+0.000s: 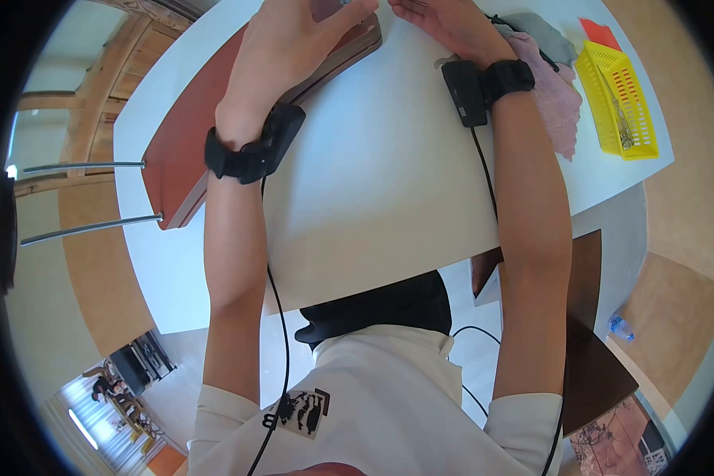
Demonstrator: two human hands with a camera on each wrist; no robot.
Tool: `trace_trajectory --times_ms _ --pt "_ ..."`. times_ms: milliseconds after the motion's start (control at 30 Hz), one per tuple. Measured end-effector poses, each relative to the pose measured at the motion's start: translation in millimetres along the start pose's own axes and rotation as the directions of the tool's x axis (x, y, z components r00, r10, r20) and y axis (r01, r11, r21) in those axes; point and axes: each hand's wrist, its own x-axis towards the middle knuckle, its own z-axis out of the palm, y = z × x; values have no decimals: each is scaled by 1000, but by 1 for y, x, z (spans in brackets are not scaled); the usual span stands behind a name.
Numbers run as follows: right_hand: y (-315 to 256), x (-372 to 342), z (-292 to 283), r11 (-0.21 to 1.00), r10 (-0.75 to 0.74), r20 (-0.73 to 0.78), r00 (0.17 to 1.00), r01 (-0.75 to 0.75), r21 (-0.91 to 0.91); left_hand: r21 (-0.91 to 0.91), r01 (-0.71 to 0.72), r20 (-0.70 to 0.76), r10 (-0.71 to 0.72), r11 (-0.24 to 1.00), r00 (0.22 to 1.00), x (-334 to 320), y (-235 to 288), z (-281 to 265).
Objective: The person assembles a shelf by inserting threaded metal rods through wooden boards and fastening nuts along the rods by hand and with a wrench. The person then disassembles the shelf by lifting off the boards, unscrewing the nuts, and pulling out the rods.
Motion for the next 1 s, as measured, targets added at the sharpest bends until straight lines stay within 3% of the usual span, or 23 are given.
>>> trace_trajectory --times_ms 33,100,133,200,300,333,400,433,500,600,733,833,867,900,933,1000 --pt "0 0 0 1000 3 4 1000 -3 -6 1 1 1 -1 1000 1000 4 -18 4" --pt "-1 0 -1 1000 3 2 1000 -3 -10 278 -284 -216 348 918 912 17 -69 12" --pt "-1 0 0 1000 8 -4 1000 -8 -14 275 -289 -211 351 917 912 18 -69 6" --pt "-2 -1 -1 1000 14 -11 1000 -15 -20 181 -94 -287 144 979 947 18 -63 -4" --pt "-1 -1 0 1000 7 9 1000 -7 4 75 -179 -212 191 981 958 15 -47 5" --pt "-1 0 0 1000 6 -4 1000 -6 1 76 -177 -214 190 981 958 12 -38 8" --pt "0 0 -1 1000 7 -13 1000 -7 -4 31 -83 -56 84 996 995 3 -13 8" --pt "0 0 -2 1000 3 4 1000 -3 -12 32 -81 -58 83 996 995 6 -24 13" --pt "0 -1 -2 1000 -3 18 1000 4 -20 193 -152 -197 191 969 962 15 -49 25" --pt "-1 -2 -2 1000 3 13 1000 -4 9 230 -270 -174 313 935 934 12 -62 14" --pt "-2 -1 -1 1000 11 14 1000 -11 -5 253 -282 -197 335 925 922 17 -65 15" --pt "-3 -3 1 1000 13 17 1000 -13 -7 156 -293 -232 323 943 917 15 -44 21" --pt "-3 -3 1 1000 11 18 1000 -11 -5 75 -89 -123 98 993 988 13 -29 18" --pt "-3 -3 0 1000 10 21 1000 -10 -6 19 129 4 -129 991 992 12 -21 15" --pt "-2 -2 0 1000 8 15 1000 -8 -11 20 129 1 -129 991 992 13 -27 17" --pt "-3 -2 2 1000 5 9 1000 -5 -15 226 -64 -174 105 972 979 16 -48 22"
